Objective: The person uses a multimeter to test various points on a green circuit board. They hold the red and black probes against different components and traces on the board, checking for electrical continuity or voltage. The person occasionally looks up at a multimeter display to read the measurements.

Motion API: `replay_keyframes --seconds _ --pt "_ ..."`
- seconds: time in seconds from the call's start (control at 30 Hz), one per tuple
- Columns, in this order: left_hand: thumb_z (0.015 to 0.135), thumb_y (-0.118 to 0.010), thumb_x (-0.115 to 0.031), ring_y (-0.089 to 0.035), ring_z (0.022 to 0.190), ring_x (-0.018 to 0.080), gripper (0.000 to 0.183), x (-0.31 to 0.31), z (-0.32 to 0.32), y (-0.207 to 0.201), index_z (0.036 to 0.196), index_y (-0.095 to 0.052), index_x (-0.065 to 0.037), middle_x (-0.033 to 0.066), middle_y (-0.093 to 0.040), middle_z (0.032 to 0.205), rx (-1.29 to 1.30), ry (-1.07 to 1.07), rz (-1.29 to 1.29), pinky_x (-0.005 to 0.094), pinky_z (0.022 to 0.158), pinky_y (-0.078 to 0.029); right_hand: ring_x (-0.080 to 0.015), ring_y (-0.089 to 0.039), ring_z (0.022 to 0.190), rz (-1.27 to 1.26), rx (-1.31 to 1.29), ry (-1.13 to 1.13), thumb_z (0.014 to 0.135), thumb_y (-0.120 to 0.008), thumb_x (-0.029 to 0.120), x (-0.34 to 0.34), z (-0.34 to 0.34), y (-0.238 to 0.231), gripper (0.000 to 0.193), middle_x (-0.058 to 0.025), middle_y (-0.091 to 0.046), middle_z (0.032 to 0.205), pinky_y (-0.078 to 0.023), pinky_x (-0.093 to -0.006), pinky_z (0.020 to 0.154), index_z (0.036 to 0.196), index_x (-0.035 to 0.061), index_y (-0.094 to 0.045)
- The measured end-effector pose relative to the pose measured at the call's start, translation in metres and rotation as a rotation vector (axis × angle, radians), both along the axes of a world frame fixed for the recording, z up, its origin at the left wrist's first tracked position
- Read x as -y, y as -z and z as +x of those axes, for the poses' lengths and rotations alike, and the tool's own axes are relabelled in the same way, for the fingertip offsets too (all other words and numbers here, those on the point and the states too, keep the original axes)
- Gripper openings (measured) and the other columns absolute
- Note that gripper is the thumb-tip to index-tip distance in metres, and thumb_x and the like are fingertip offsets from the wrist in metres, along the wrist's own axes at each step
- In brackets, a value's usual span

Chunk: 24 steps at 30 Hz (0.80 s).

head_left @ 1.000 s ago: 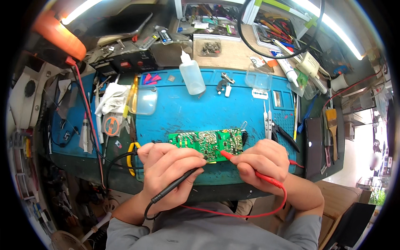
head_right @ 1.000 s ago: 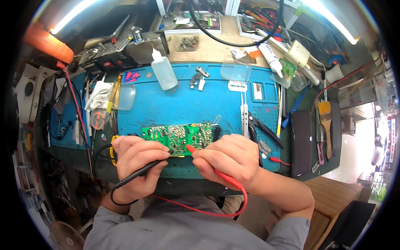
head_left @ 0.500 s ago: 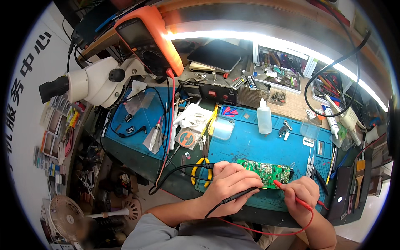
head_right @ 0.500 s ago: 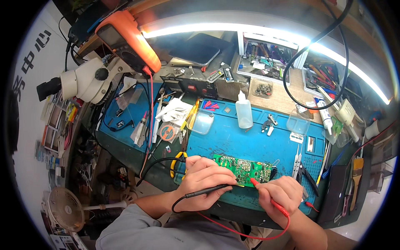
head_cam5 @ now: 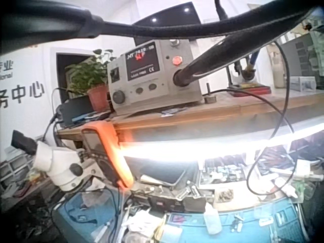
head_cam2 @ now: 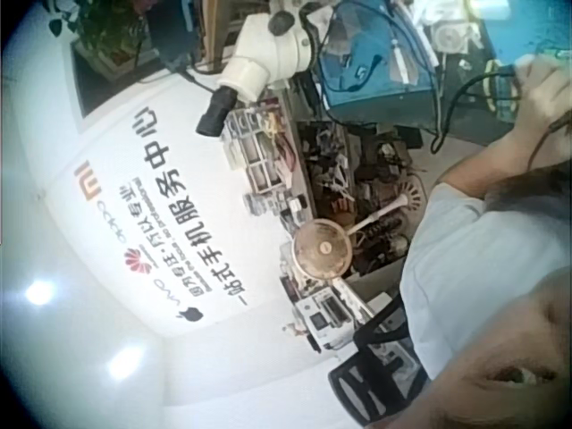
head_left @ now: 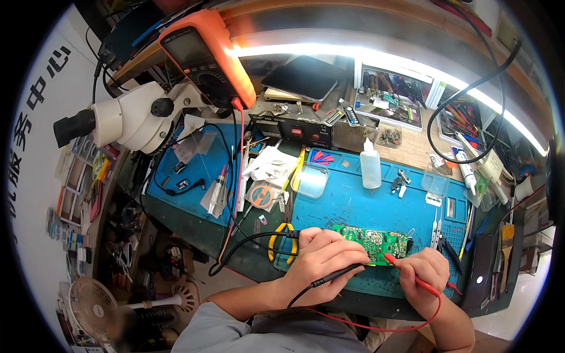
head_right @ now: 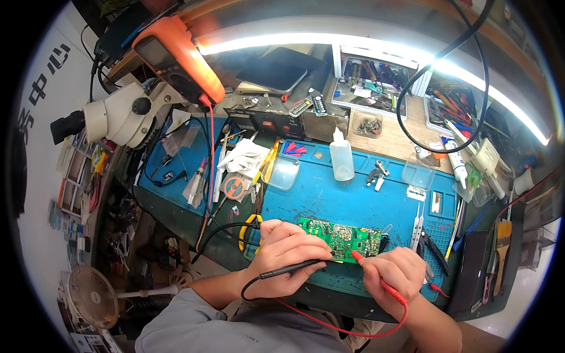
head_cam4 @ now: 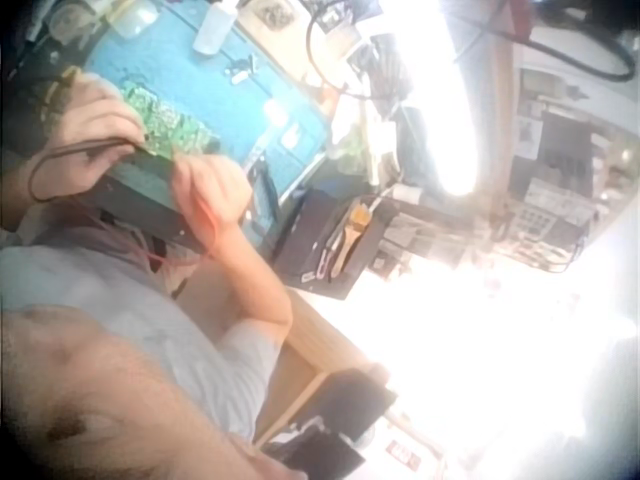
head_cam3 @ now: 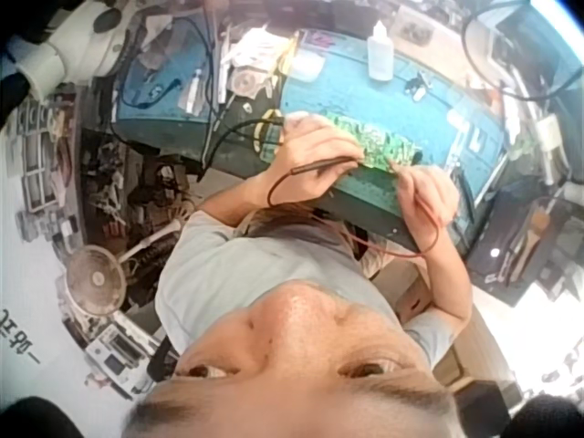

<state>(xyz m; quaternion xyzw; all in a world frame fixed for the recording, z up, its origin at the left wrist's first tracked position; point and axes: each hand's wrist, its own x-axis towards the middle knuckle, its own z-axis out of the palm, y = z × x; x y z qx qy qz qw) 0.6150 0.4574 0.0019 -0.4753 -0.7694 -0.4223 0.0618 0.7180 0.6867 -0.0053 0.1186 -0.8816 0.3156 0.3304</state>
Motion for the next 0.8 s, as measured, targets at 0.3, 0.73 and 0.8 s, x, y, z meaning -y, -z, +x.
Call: replay_keyframes --seconds 0.3,0.73,0.8 --pt "0.083 -0.081 -0.012 -0.061 0.098 0.0172 0.026 0.002 -0.001 -0.001 0.107 -0.073 -0.016 -0.0053 -0.071 0.110 -0.011 -0.002 -0.015 0.0360 0.092 -0.035 -0.0203 -0.060 0.054 0.012 -0.004 -0.003 0.083 -0.078 0.005 0.002 0.001 -0.003 0.007 -0.0038 -0.067 0.071 -0.042 -0.0336 0.050 0.084 0.0074 -0.071" --pt "0.080 -0.083 -0.014 -0.059 0.092 0.0180 0.022 -0.005 -0.001 -0.001 0.101 -0.076 -0.016 -0.0043 -0.074 0.103 -0.020 -0.013 -0.059 0.0376 0.091 -0.032 -0.0167 -0.059 0.052 -0.019 -0.029 -0.086 0.080 -0.080 0.006 -0.009 0.000 -0.002 0.006 -0.0026 -0.070 0.070 -0.041 -0.0302 0.048 0.082 0.0072 -0.074" --pt "0.081 -0.083 -0.015 -0.059 0.092 0.0179 0.021 -0.004 -0.001 -0.002 0.101 -0.077 -0.016 -0.0045 -0.074 0.103 -0.022 -0.014 -0.065 0.0374 0.091 -0.031 -0.0163 -0.060 0.053 -0.014 -0.038 -0.091 0.079 -0.080 0.006 -0.008 -0.001 -0.003 0.007 -0.0025 -0.070 0.070 -0.041 -0.0294 0.048 0.081 0.0073 -0.074"
